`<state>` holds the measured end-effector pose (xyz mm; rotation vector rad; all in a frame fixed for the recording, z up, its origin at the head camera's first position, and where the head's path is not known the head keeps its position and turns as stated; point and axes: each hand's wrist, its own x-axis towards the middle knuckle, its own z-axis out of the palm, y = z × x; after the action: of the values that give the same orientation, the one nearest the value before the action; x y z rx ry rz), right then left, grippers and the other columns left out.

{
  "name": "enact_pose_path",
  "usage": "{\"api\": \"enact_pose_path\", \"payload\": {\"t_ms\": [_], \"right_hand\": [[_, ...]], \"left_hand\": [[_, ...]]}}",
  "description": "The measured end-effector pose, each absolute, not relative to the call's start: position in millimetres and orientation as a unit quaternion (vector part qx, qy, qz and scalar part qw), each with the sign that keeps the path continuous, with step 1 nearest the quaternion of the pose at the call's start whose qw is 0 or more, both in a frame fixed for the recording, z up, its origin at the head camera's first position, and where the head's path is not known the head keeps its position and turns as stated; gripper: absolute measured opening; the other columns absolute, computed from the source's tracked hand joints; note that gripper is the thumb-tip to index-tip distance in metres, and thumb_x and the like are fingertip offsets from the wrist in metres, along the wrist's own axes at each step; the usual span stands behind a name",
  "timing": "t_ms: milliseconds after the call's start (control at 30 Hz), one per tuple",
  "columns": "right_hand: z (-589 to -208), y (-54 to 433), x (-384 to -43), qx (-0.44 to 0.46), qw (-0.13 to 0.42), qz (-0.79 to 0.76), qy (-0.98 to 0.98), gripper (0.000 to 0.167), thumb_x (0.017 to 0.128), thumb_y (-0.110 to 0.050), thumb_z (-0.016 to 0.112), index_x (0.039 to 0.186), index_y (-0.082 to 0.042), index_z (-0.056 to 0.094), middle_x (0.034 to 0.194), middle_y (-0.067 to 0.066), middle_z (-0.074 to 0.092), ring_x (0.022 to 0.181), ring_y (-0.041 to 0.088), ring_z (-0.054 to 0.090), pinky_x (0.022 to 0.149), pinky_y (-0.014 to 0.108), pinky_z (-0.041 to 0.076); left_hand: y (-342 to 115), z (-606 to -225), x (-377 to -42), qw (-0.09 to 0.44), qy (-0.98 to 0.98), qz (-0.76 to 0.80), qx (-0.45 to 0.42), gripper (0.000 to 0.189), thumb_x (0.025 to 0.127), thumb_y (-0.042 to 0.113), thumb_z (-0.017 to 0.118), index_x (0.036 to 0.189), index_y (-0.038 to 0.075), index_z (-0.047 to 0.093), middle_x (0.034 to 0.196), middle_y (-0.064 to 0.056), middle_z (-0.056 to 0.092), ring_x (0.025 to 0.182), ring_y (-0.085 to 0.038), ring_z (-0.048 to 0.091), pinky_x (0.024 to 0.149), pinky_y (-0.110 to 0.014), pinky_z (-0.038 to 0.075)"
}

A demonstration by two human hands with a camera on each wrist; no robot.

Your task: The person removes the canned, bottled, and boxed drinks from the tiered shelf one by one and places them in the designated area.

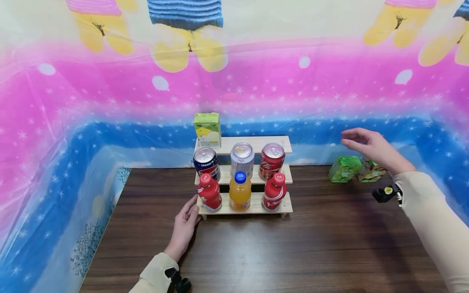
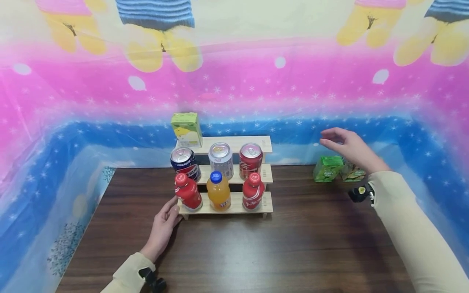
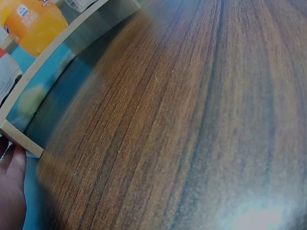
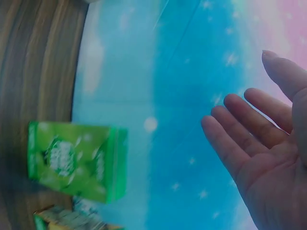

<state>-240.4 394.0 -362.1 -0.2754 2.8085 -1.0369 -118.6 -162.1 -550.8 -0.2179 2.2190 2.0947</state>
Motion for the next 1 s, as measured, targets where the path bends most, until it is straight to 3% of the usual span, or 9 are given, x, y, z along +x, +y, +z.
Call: {"api": "enact_pose_path", "payload": {"t_ms": [400, 1000], "right_hand": [[-333.2, 352.7, -245.4, -0.141, 0.054, -0.349, 0.925, 0.055, 0.108, -0.045, 0.055, 0.152, -0.012, 0.051, 0.152, 0.014, 0.053, 0.138, 0.036, 0.049, 0.109, 0.066, 0.042], [-300.9, 277.9, -259.0, -0.206, 0.042, -0.357, 0.910, 0.055, 0.106, -0.045, 0.058, 0.150, -0.012, 0.055, 0.147, 0.010, 0.059, 0.138, 0.031, 0.051, 0.116, 0.060, 0.039]], "left_hand": [[-163.7, -551.1, -118.9, 0.044, 0.719, 0.690, -0.072, 0.048, 0.113, 0.016, 0.047, 0.160, 0.011, 0.041, 0.158, -0.017, 0.049, 0.142, -0.029, 0.050, 0.108, -0.038, 0.048], [-163.5, -549.1, -116.2, 0.044, 0.717, 0.692, -0.071, 0.048, 0.113, 0.017, 0.046, 0.161, 0.013, 0.041, 0.158, -0.016, 0.048, 0.143, -0.028, 0.049, 0.109, -0.038, 0.047]]}}
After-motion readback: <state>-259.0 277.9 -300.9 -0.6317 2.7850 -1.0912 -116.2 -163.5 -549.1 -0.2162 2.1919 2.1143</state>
